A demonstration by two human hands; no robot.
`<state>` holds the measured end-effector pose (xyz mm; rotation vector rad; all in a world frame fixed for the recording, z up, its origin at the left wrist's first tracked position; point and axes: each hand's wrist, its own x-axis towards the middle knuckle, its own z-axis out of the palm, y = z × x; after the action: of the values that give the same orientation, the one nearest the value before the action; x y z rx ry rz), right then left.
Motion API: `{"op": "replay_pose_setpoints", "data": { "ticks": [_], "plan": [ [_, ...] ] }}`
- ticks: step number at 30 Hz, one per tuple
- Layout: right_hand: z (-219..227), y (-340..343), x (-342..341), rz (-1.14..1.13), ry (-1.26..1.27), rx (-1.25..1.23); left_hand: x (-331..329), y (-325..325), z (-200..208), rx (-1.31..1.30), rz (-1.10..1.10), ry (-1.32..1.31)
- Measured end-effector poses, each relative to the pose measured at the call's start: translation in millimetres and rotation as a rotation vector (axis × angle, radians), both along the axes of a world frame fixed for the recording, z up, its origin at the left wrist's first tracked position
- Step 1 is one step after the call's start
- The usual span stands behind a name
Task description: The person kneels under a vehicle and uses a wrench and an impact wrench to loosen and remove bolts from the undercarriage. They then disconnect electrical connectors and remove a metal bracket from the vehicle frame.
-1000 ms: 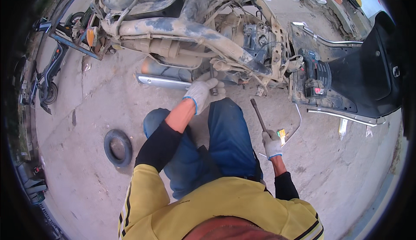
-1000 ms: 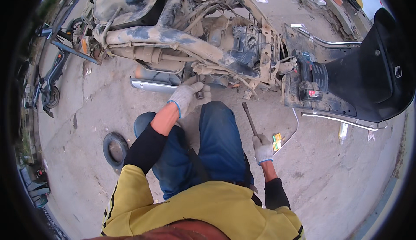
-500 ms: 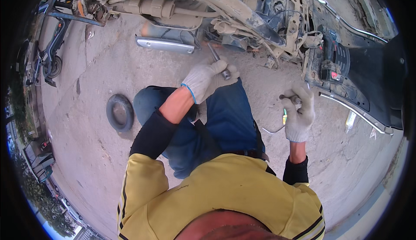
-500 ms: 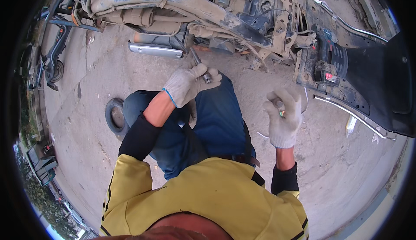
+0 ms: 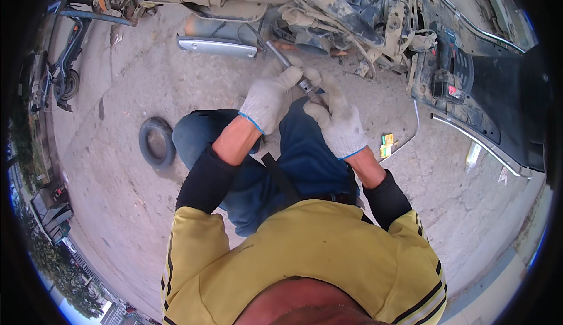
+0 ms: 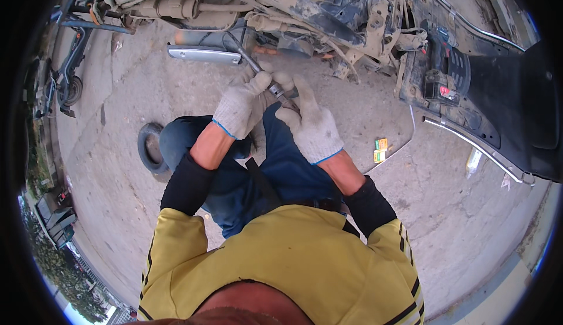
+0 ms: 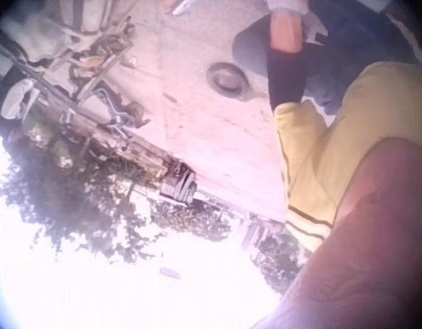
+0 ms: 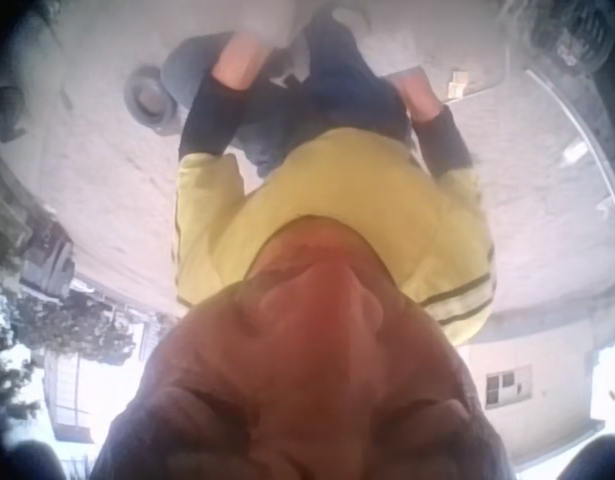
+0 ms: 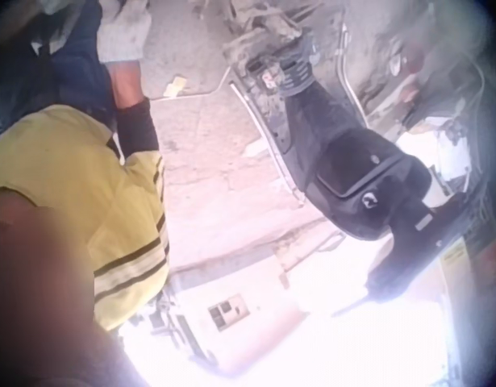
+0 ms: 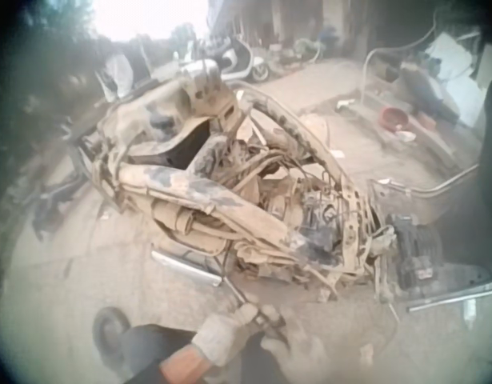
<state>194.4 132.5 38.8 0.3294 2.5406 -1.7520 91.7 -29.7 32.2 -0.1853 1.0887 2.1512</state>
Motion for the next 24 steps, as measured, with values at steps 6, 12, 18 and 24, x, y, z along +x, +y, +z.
{"op": "replay_pose_setpoints", "data": {
  "ticks": [6,12,18,24],
  "plan": [
    [10,1,-5,0.026,-0.094,-0.049,2,1,6,-0.048,-0.017,0.107],
    [10,20,-12,0.061,-0.348,-1.055,7,4,18,0.062,-0.093,0.069],
    [5,8,-24,0.09,-0.312,-0.933,12,2,6,-0.001,-0.008,0.033],
    [-10,-10,-19,-0.062,-0.345,-0.971,0,10,3,-0.372,-0.015,0.016]
  ]
}}
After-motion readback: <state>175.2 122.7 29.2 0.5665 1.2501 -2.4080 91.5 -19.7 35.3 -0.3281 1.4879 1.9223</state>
